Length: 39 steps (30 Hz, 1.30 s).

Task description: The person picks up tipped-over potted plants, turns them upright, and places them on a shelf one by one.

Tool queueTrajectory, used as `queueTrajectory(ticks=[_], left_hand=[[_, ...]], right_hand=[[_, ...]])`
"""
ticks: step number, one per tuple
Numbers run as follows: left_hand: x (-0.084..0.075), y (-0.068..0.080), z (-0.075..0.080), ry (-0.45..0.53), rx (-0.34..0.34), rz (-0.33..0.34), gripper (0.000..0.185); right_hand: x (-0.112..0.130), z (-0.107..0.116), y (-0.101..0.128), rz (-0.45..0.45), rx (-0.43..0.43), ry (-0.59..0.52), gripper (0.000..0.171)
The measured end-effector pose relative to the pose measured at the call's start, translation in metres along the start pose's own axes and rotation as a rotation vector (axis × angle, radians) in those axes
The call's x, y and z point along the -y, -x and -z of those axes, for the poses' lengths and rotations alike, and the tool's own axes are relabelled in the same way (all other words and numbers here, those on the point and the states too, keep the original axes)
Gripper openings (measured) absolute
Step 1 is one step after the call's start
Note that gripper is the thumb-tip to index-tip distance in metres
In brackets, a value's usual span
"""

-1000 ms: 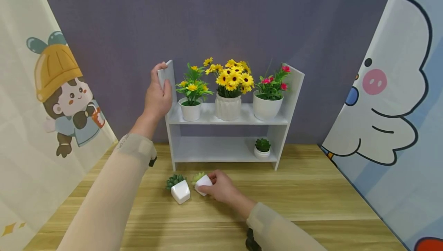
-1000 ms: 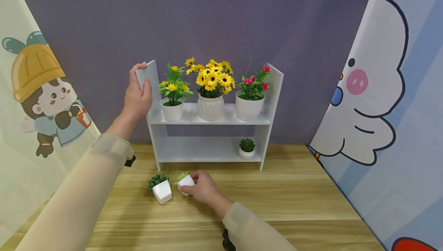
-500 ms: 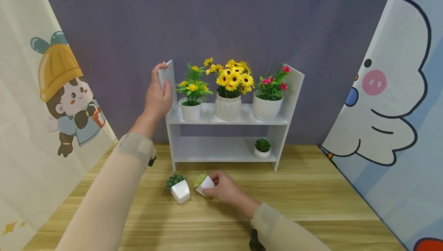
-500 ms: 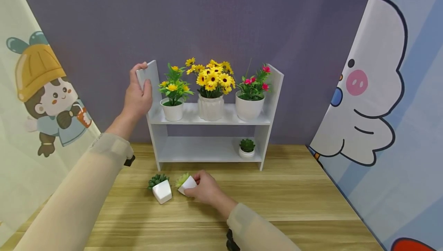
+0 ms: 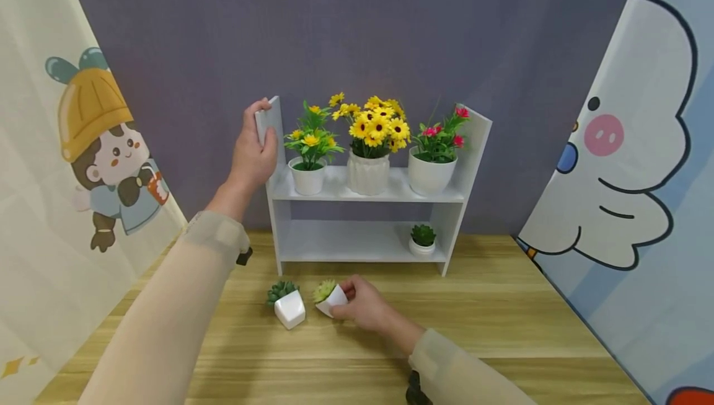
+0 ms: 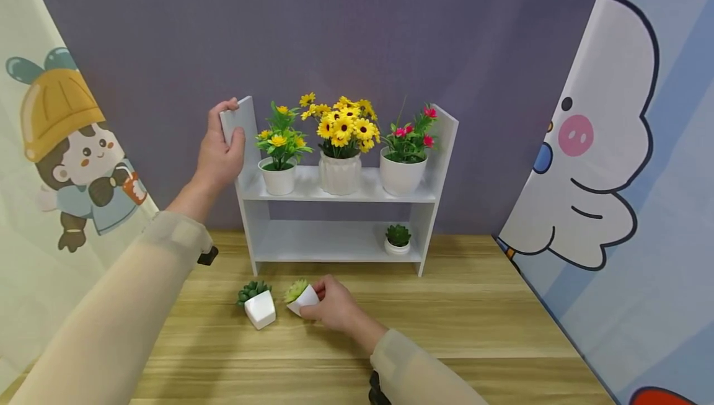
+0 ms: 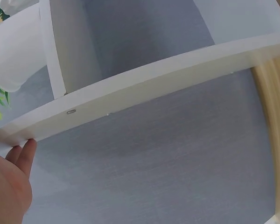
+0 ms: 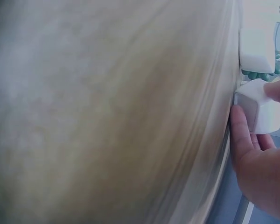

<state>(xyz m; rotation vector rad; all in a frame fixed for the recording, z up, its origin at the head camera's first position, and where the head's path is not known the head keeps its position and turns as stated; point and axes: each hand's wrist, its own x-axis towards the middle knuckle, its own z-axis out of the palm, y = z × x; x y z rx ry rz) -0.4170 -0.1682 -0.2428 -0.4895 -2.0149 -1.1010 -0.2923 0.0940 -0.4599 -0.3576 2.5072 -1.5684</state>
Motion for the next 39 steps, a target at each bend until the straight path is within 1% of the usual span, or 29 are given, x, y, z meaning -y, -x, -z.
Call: queueTrajectory(ticks=[3, 6, 10, 16, 21, 23, 24, 27, 29, 34, 39], left_hand=[[-0.001, -0.001, 0.002, 0.012, 0.013, 0.002, 0.043], [-0.001, -0.003, 0.003, 0.019, 0.012, 0.001, 0.045], [0.0, -0.006, 0.002, 0.037, -0.005, -0.002, 0.055], [-0.001, -0.013, -0.002, 0.115, -0.019, -0.024, 0.068], [-0.003, -0.013, -0.003, 0.159, -0.038, -0.01, 0.074], [-0.003, -0.013, -0.004, 0.151, -0.049, -0.012, 0.07], [-0.005, -0.012, -0.004, 0.142, -0.055, -0.009, 0.065], [-0.004, -0.011, -0.004, 0.088, -0.068, -0.003, 0.05], [-0.003, -0.012, -0.003, 0.073, -0.07, 0.006, 0.041], [-0.001, -0.013, -0.003, 0.061, -0.06, 0.021, 0.038], [-0.001, -0.011, -0.003, 0.049, -0.052, 0.024, 0.038]], right_hand=[[-0.001, 0.0, 0.0, -0.003, 0.001, 0.003, 0.044], [-0.002, 0.0, -0.001, -0.006, 0.001, 0.007, 0.045], [-0.003, 0.0, -0.002, -0.005, 0.008, 0.0, 0.044], [-0.002, 0.001, -0.001, -0.002, 0.012, -0.007, 0.044], [0.001, 0.002, 0.001, -0.011, 0.021, -0.012, 0.044], [0.001, 0.002, 0.001, -0.011, 0.025, -0.015, 0.044], [0.001, 0.002, 0.001, -0.011, 0.026, -0.016, 0.044], [0.0, 0.002, 0.0, -0.011, 0.028, -0.021, 0.046], [0.0, 0.002, -0.001, -0.009, 0.029, -0.019, 0.047], [-0.001, 0.003, -0.002, 0.008, 0.029, 0.0, 0.043], [-0.004, 0.005, -0.001, 0.037, 0.04, 0.007, 0.039]])
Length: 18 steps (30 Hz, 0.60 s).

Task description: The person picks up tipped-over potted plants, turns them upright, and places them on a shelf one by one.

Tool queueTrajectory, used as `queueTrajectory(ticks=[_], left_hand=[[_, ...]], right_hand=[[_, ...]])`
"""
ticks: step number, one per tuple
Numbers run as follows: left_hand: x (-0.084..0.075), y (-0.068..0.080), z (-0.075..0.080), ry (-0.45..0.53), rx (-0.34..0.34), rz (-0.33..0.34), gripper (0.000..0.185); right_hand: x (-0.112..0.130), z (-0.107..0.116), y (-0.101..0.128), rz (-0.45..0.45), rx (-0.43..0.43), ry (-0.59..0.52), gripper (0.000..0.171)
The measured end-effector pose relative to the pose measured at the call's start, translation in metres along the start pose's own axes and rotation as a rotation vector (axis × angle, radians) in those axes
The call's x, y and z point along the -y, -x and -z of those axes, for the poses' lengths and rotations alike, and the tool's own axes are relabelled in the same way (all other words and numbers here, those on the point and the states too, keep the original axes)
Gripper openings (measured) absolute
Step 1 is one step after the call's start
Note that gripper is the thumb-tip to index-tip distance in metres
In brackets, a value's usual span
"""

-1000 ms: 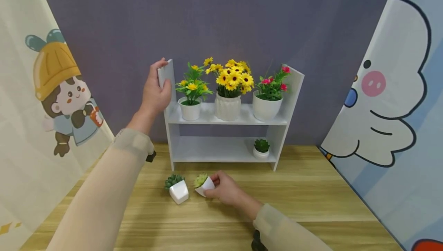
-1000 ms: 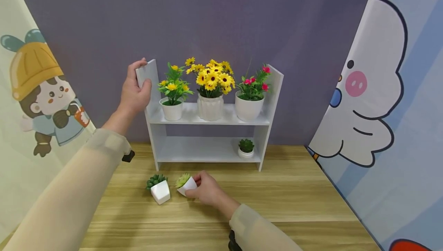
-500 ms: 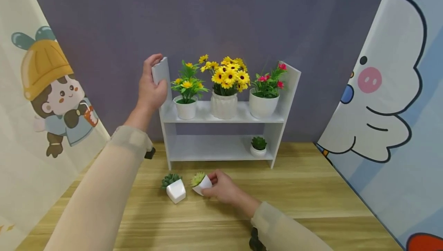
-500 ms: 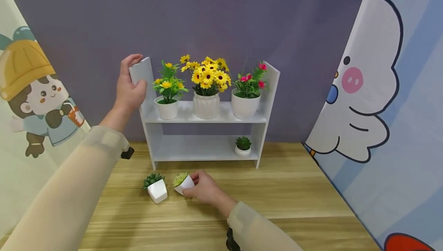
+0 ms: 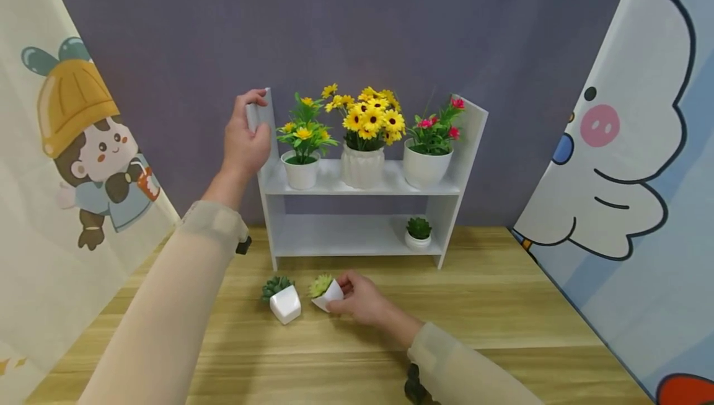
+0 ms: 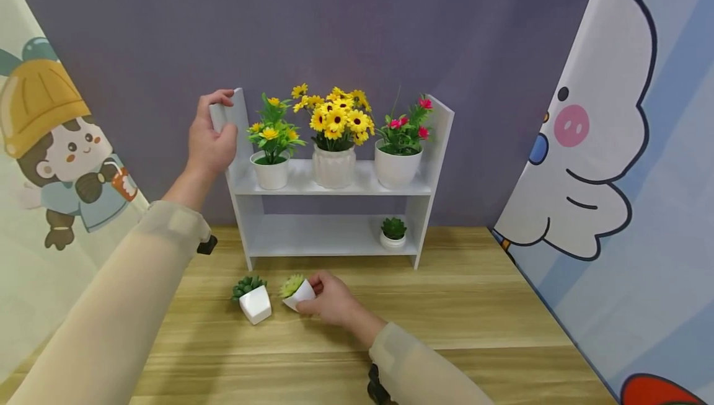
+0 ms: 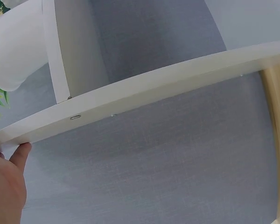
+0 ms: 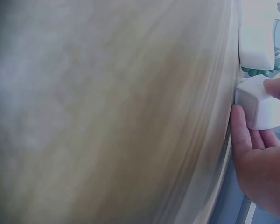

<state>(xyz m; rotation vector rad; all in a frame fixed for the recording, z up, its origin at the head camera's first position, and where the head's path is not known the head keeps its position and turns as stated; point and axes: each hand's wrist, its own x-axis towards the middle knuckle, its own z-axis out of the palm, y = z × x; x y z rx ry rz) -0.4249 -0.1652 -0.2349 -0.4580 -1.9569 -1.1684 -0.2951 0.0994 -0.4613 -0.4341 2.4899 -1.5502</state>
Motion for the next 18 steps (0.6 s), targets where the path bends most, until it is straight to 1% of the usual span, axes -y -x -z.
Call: queueTrajectory(ticks=[5, 11, 15, 18], left_hand=[[-0.0017, 0.0012, -0.0004, 0.002, -0.001, -0.001, 0.039], [-0.0011, 0.0008, -0.0028, 0.002, -0.028, -0.003, 0.039], [0.0007, 0.0003, -0.005, 0.01, -0.03, 0.001, 0.04], [-0.0007, 0.0008, -0.0049, 0.005, -0.027, 0.0, 0.04]], right_hand=[[0.0, 0.003, 0.0021, 0.019, 0.03, -0.021, 0.039], [-0.0023, 0.008, 0.0051, 0.017, 0.048, -0.06, 0.039], [-0.0059, 0.0092, 0.0052, 0.018, 0.056, -0.085, 0.039], [-0.0074, 0.0091, 0.0051, 0.014, 0.073, -0.089, 0.042]])
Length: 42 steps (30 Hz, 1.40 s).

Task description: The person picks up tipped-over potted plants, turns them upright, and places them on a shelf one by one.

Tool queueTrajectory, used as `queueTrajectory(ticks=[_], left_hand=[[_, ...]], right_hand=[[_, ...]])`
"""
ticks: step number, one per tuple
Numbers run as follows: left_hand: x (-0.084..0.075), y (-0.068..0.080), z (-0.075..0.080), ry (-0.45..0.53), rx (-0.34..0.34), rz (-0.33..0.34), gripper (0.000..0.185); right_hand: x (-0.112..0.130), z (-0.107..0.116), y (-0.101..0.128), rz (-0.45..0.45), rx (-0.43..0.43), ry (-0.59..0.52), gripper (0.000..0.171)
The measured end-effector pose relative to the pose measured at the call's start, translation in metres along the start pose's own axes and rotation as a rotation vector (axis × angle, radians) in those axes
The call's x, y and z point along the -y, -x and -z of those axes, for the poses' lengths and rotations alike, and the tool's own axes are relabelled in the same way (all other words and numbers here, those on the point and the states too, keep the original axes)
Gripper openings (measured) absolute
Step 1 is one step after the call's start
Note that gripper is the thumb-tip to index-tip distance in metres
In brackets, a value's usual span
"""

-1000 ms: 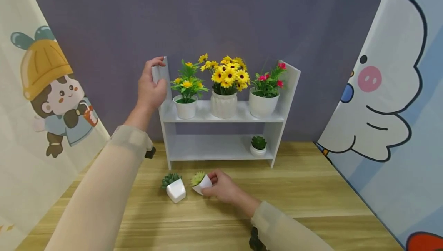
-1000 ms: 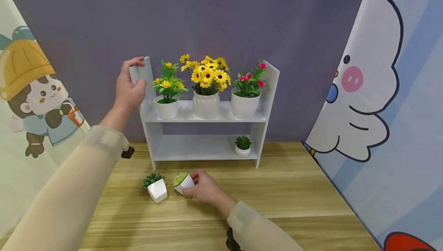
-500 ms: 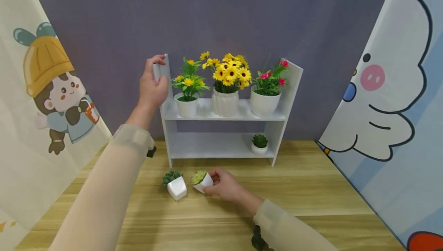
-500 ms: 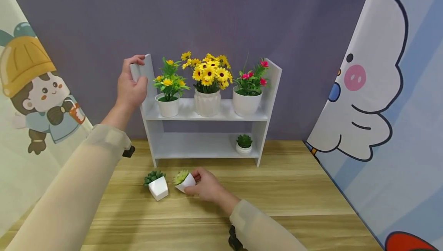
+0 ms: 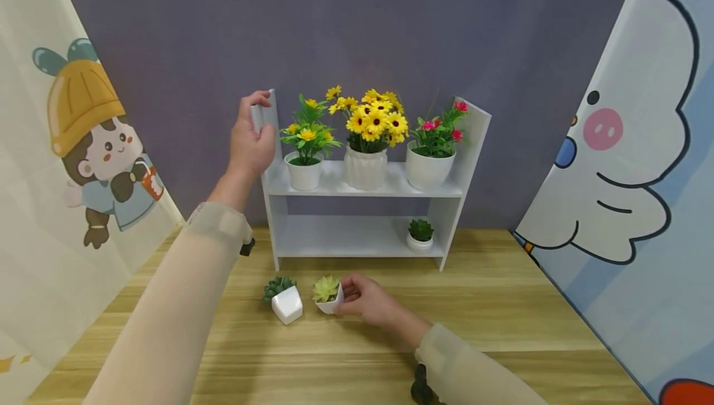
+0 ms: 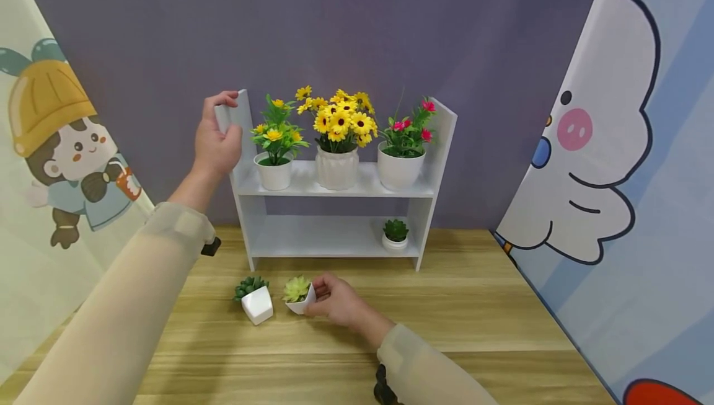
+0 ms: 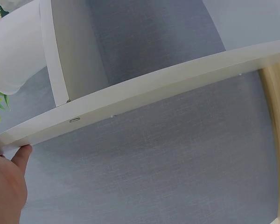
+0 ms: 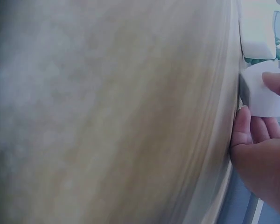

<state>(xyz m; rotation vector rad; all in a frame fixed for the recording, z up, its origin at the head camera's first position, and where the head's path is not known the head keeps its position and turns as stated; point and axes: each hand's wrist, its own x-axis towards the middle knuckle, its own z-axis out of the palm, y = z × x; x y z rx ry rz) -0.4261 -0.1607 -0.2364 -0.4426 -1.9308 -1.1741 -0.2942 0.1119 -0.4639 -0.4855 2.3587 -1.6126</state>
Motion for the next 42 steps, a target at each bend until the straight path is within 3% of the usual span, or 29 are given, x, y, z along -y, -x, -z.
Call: queueTrajectory(ticks=[13, 42], left_hand=[[-0.0051, 0.0013, 0.0033, 0.028, 0.01, -0.004, 0.046], [-0.0045, 0.0028, 0.003, 0.017, 0.027, 0.001, 0.047]], right_hand=[[-0.003, 0.0005, -0.003, -0.023, 0.055, -0.034, 0.047], [-0.0073, 0.0038, -0.0046, -0.035, 0.06, -0.052, 0.053]])
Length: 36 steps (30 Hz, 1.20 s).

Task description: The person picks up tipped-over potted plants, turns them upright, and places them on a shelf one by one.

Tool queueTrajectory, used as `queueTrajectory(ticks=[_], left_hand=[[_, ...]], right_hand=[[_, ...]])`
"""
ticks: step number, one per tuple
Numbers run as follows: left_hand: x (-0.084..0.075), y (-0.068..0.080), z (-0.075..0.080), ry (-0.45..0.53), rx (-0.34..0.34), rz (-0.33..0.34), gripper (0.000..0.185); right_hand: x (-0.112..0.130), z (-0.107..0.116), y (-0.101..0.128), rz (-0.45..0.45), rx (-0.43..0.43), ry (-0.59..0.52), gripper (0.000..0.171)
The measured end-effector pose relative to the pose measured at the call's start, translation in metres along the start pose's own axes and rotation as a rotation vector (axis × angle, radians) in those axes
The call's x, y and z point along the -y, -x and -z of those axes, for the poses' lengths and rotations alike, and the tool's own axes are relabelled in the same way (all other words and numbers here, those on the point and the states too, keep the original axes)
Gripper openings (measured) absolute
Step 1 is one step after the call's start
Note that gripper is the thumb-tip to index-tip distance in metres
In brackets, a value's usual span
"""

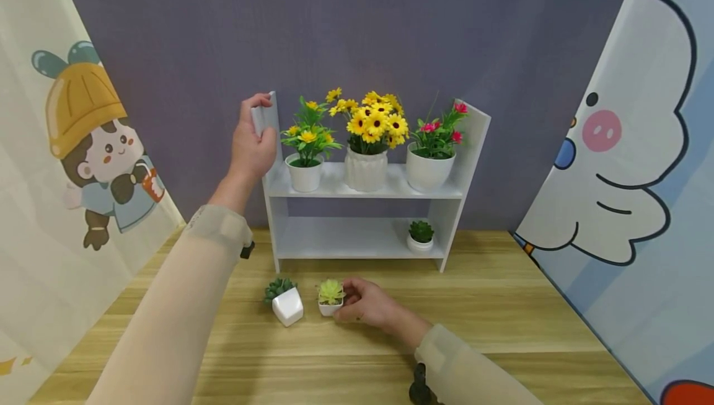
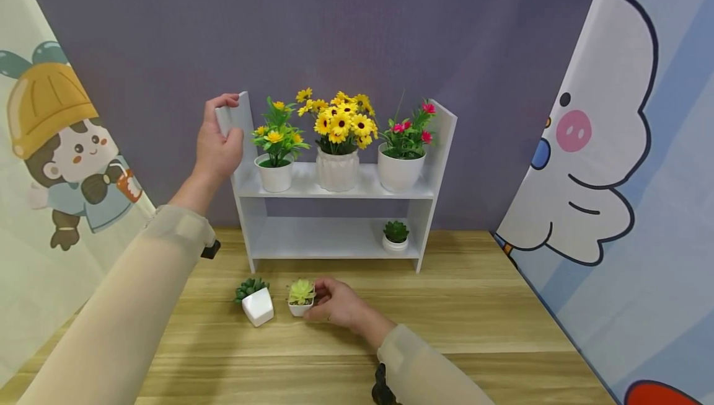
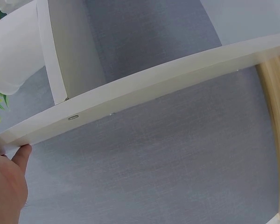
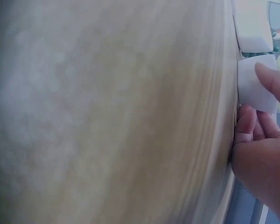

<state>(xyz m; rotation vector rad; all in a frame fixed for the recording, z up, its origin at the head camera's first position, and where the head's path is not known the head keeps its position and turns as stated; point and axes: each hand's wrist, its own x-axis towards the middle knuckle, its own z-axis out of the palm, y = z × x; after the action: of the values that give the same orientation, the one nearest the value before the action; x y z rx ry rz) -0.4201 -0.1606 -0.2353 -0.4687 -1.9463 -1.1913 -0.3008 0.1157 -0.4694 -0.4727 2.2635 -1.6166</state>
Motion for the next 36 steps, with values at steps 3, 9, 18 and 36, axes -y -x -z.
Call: queueTrajectory(ticks=[3, 9, 18, 36], left_hand=[[0.0, -0.001, 0.0, 0.012, -0.002, -0.005, 0.048], [0.001, 0.0, 0.0, 0.009, -0.002, 0.0, 0.048], [0.002, 0.001, 0.0, 0.003, -0.008, 0.008, 0.048], [0.003, 0.0, -0.001, -0.007, 0.003, -0.002, 0.047]], right_hand=[[0.0, 0.0, 0.0, 0.001, -0.005, 0.003, 0.051], [-0.001, -0.001, 0.0, 0.011, -0.011, 0.0, 0.05], [0.001, 0.0, 0.002, 0.002, -0.02, 0.0, 0.055], [0.005, 0.039, -0.004, 0.029, -0.193, -0.002, 0.062]])
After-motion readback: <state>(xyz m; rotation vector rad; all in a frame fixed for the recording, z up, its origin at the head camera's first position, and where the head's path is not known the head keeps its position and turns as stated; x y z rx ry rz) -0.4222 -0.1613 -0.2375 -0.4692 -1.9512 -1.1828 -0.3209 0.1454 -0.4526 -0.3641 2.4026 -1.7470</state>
